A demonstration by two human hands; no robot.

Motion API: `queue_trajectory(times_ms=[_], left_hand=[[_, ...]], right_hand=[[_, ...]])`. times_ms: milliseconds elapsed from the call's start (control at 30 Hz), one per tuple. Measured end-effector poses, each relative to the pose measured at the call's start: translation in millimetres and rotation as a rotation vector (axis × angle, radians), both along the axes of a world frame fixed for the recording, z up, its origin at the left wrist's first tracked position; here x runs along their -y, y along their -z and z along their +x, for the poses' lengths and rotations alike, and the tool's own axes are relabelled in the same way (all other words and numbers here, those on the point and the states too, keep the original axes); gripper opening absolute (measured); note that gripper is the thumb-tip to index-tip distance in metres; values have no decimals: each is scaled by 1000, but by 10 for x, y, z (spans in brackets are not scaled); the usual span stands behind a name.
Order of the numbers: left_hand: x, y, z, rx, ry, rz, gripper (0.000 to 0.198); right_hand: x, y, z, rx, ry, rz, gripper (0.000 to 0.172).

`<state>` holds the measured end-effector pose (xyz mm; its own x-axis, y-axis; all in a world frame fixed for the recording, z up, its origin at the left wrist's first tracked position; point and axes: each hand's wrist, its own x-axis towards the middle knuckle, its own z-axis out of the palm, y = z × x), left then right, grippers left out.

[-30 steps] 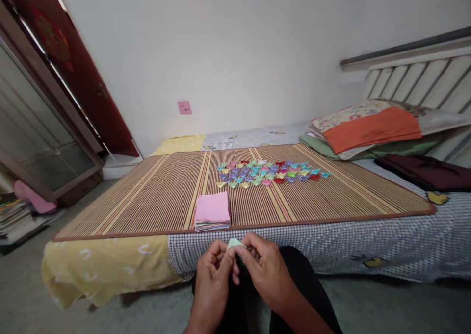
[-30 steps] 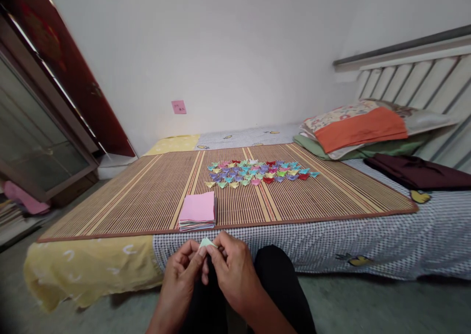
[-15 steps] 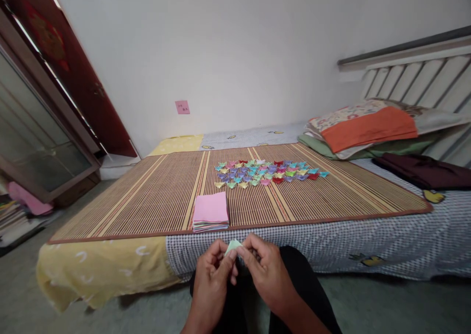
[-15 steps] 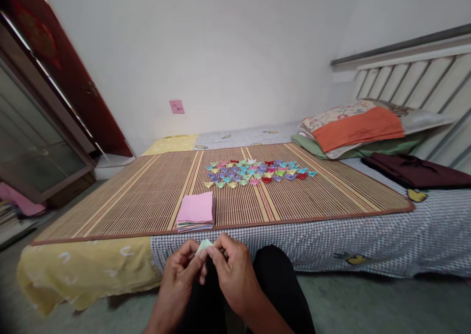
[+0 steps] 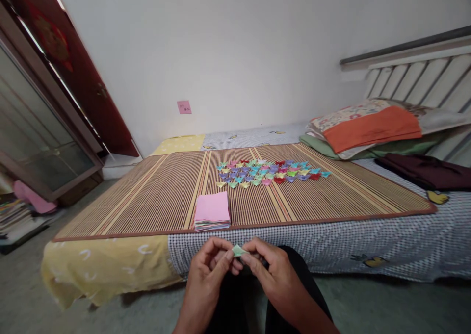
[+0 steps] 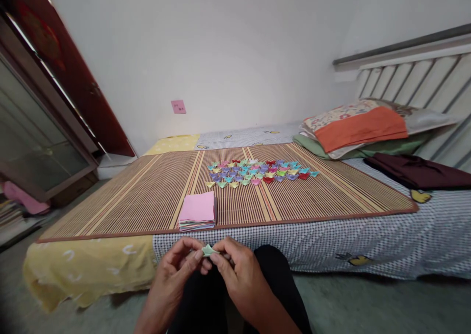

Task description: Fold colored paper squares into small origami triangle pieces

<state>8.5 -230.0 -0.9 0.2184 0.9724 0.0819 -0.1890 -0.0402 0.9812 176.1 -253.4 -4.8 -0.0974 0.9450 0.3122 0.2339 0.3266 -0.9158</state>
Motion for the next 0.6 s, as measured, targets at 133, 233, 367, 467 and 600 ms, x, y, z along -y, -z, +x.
queue_trajectory(times_ms=[133, 233, 367, 467, 600], left_hand=[[14, -8, -26, 43, 105, -40, 31], [32, -30, -25, 22, 165, -94, 37], [55, -65, 4, -51, 142, -117, 45], [65, -75, 35, -135, 91, -102, 51], [89, -73, 75, -189, 81, -77, 53]], right_hand=[[32, -66, 46, -40, -66, -51, 19], [50, -103, 74, -93, -131, -125, 16], [54, -128, 132, -46, -106, -138, 10], [50, -151, 167, 15, -1, -37, 5], [50, -150, 150, 78, -11, 86, 9]])
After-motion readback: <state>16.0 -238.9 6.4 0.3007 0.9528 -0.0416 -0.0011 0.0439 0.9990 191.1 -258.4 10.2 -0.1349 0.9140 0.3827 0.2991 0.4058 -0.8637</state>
